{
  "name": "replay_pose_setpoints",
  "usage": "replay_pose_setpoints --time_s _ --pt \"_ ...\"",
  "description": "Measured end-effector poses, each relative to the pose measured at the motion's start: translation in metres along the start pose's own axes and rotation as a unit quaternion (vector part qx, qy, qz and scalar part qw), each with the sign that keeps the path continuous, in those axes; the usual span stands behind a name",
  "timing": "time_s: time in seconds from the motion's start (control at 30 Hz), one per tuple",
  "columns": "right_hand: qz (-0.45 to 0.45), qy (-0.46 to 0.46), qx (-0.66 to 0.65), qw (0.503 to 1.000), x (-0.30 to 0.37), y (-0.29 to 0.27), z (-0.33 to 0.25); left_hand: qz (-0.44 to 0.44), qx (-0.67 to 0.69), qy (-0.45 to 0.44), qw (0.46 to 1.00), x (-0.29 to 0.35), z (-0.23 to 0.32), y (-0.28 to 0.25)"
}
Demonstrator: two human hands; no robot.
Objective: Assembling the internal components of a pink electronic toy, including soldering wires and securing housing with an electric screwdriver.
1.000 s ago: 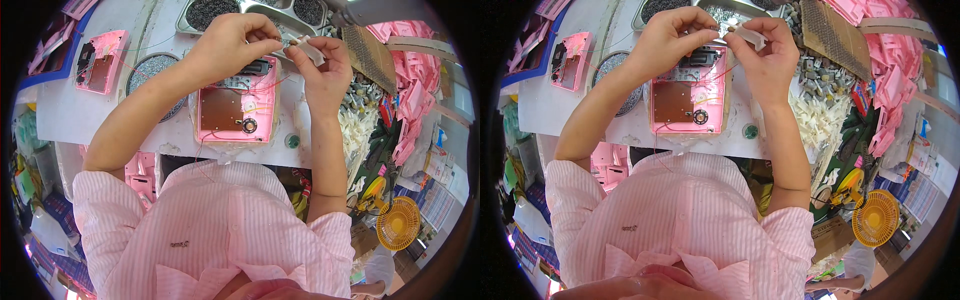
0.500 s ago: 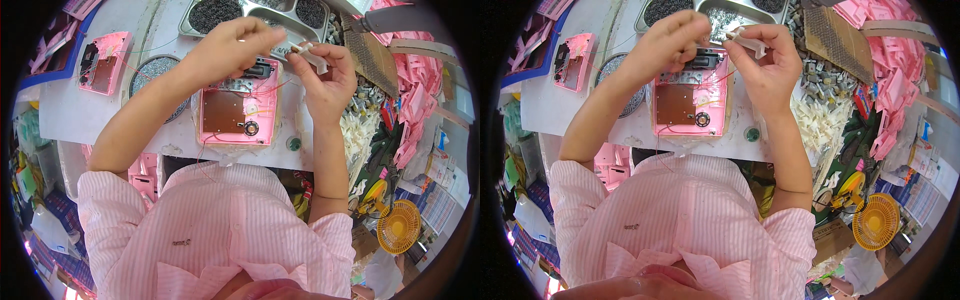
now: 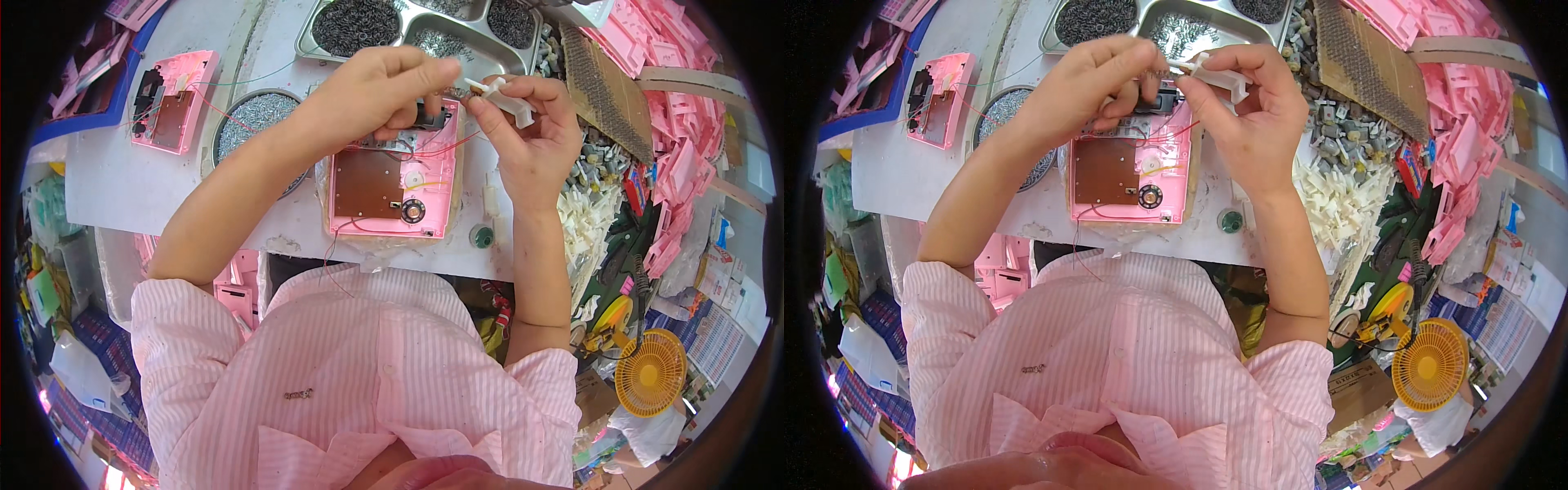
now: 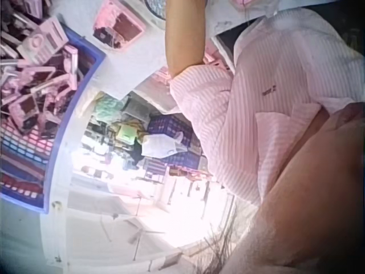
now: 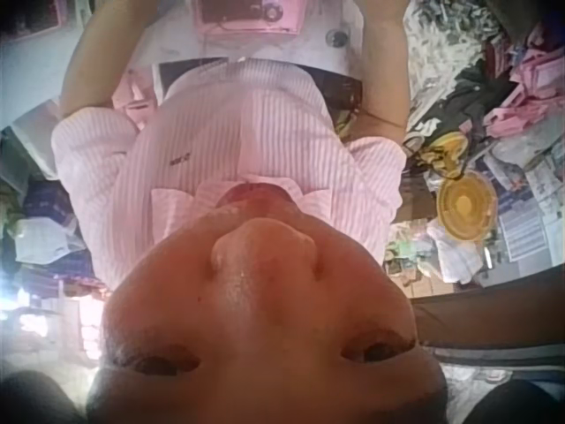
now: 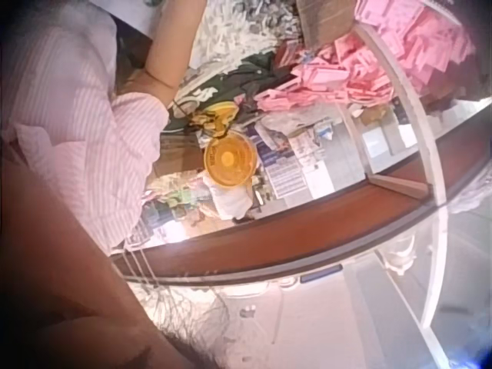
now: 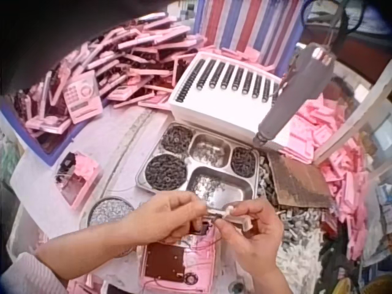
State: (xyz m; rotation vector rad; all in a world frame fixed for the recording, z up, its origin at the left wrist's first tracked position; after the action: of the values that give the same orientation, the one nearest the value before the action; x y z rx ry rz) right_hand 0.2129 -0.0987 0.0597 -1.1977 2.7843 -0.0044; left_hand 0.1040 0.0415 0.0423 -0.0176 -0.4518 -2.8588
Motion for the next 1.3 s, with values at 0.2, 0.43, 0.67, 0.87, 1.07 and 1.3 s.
replay_pose_setpoints --time_s 0.2,0.43,0.67,0.87,1.07,1.3 --pt "-0.008 0.026 0.008 1.0 -0.002 0.001 0.004 0.03 -0.24 0.193 0.951 0.0 0.005 -0.004" --pt "-0.026 -0.088 0.038 0.995 0.002 0.009 -0.001 -0.023 -0.085 -0.007 0.996 -0.001 -0.015 -0.01" --pt "-0.016 -0.074 0.01 0.997 0.0 0.004 0.005 -0.059 0.175 -0.149 0.972 0.008 -0.021 -0.001" --pt "-0.027 -0.004 0.019 0.999 0.002 0.01 0.006 0.01 -0.234 0.208 0.95 0.012 -0.005 -0.011" --pt "-0.032 -0.082 0.031 0.996 0.005 0.011 0.0 -0.032 0.043 -0.047 0.997 0.012 -0.016 -0.009" --pt "-0.004 -0.084 0.041 0.996 0.003 0.007 -0.003 -0.015 0.141 -0.11 0.984 0.015 -0.018 -0.007"
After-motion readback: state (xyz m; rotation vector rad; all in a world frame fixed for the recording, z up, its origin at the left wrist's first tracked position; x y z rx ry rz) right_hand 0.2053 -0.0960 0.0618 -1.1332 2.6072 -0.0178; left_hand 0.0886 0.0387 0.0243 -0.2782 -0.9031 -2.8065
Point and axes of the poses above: each hand's wrist, its own x-axis away from the middle knuckle, its own y-axis out of the palm, z = x × y, the point moved 5 cm from there along -x, towards the middle knuckle, and after that the axes turned 14 degrees about y, right-handed, at the moved point
